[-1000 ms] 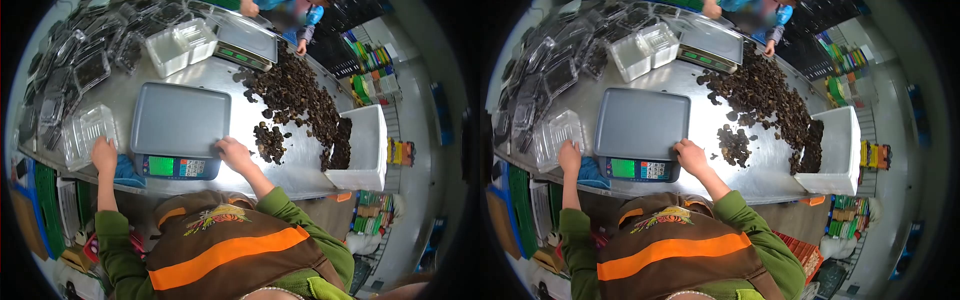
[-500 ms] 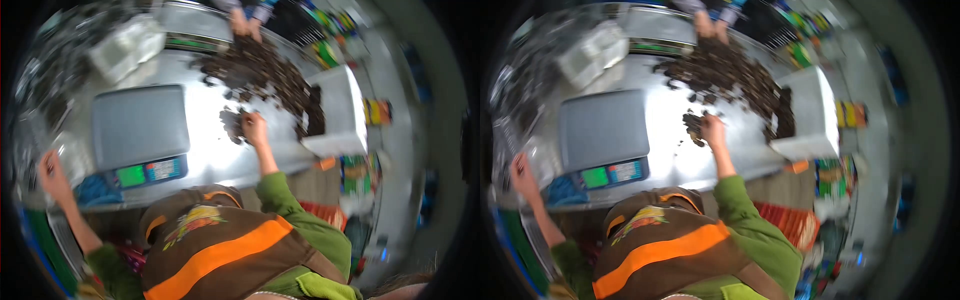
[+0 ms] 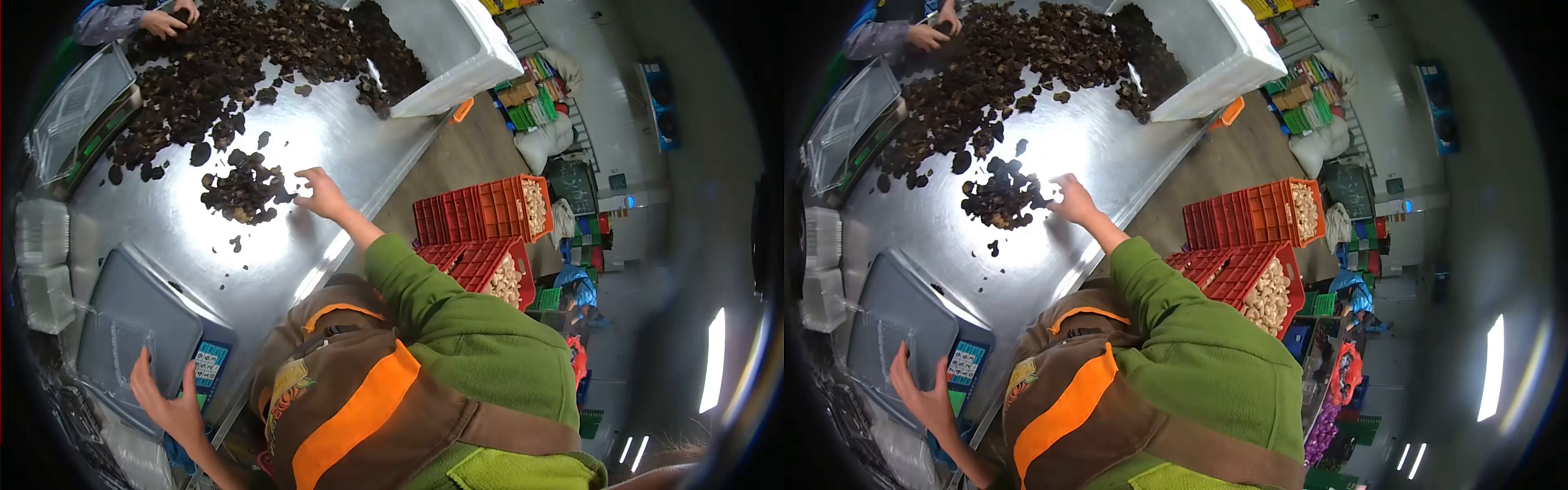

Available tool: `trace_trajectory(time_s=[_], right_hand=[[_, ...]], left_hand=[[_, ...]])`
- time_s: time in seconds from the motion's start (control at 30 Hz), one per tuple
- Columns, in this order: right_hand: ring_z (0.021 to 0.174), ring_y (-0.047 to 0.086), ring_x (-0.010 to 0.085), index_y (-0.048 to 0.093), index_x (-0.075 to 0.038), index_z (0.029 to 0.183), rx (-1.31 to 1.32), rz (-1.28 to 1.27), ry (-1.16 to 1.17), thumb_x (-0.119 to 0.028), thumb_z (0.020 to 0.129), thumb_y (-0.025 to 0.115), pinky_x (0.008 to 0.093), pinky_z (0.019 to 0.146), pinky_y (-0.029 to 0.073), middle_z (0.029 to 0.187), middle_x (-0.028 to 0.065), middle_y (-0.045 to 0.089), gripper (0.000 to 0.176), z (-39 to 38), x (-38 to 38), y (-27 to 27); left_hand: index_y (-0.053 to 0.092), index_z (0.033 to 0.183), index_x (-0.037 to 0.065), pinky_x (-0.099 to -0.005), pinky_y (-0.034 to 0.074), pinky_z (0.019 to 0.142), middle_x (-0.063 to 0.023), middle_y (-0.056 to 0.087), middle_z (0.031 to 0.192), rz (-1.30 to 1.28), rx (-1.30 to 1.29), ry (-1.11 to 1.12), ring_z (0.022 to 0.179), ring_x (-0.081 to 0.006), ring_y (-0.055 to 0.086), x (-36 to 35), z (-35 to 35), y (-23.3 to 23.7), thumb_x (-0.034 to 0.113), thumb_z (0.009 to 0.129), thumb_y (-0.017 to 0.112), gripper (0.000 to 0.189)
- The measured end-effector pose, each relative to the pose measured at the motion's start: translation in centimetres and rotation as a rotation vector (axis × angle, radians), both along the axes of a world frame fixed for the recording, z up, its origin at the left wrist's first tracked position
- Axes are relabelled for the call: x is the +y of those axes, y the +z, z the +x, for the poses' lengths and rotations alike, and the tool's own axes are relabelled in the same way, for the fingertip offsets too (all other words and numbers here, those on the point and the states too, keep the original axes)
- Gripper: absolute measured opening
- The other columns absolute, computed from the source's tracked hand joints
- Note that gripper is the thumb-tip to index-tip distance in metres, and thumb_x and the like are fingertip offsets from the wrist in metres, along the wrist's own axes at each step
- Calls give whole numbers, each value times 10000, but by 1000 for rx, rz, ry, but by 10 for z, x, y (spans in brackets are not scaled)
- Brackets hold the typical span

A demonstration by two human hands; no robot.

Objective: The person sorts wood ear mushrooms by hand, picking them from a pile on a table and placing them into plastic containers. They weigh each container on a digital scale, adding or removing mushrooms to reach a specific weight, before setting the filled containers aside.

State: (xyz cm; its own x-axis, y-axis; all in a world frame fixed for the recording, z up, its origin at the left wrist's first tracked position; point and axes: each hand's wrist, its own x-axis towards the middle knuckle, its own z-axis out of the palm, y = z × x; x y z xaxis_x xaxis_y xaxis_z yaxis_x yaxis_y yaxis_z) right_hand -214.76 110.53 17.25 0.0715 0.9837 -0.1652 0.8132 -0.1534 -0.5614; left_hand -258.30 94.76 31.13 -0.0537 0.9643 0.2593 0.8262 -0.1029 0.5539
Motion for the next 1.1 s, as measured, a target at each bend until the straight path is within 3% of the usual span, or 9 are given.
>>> trace_trajectory(time_s=[0.17, 0.27, 0.33, 0.5, 0.57, 0.73, 0.87, 0.97, 1.1], right_hand=[[951, 636, 290, 374, -131, 1396, -26, -262, -66, -245, 578, 877, 365, 896, 508, 1255, 196, 399, 967, 38, 29, -26], [940, 624, 288, 288, -137, 1434, -11, -353, 62, -250, 545, 893, 365, 899, 509, 1228, 204, 400, 1082, 17, 50, -32], [945, 619, 282, 312, -128, 1421, 118, -305, 124, -211, 581, 877, 367, 895, 509, 1212, 195, 409, 1016, -6, 62, -43], [948, 610, 271, 411, -128, 1369, 318, -343, 364, -212, 646, 843, 374, 874, 508, 1156, 164, 460, 846, -12, 105, -26], [960, 591, 275, 506, -118, 1294, 176, -372, 384, -256, 669, 826, 378, 871, 498, 1137, 157, 492, 715, -3, 119, -18], [989, 561, 322, 625, -119, 1088, 186, -23, 383, -213, 732, 762, 394, 851, 473, 1098, 137, 537, 393, -22, 138, -27], [945, 594, 313, 644, -86, 1020, 391, -231, 622, -188, 742, 744, 397, 805, 490, 998, 144, 585, 313, -26, 170, -35], [765, 641, 219, 633, -85, 1067, 422, -46, 414, -205, 756, 747, 360, 732, 516, 960, 108, 617, 353, -22, 198, -41], [765, 642, 227, 636, -96, 1027, 153, 208, 263, -174, 711, 764, 364, 750, 525, 971, 101, 592, 350, -13, 264, -54]], left_hand=[[521, 1273, 36, -368, 472, 774, -142, 554, 1134, -332, -434, -107, 920, -253, 560, 78, 116, -40, 35, 708, 766, 616], [437, 1344, 40, -354, 478, 772, -138, 522, 1151, -464, -353, -47, 895, -243, 556, 122, 162, -119, 17, 703, 760, 718], [379, 1392, 60, -326, 491, 733, -122, 507, 1141, -348, -325, 11, 863, -207, 554, 144, 178, -177, 53, 679, 788, 823], [429, 1318, 33, -350, 496, 808, -143, 486, 1150, -585, -393, 105, 901, -253, 560, 188, 202, -169, 32, 685, 785, 726], [462, 1262, 30, -348, 491, 818, -141, 492, 1115, -519, -310, 159, 889, -237, 554, 193, 203, -166, 38, 686, 790, 662], [483, 1225, 39, -338, 507, 787, -118, 494, 1090, -520, -302, 177, 892, -211, 560, 203, 206, -173, 44, 701, 788, 606], [556, 1132, 34, -291, 494, 739, -56, 577, 1000, -615, -642, 161, 878, -147, 567, 209, 197, -182, 70, 746, 779, 447], [639, 963, 28, -243, 472, 714, -19, 639, 886, -697, -793, 126, 792, -93, 567, 224, 163, -198, 143, 791, 767, 243], [659, 1000, 33, -248, 477, 714, -9, 644, 855, -527, -407, 367, 743, -86, 571, 269, 107, -214, 207, 811, 752, 273]])
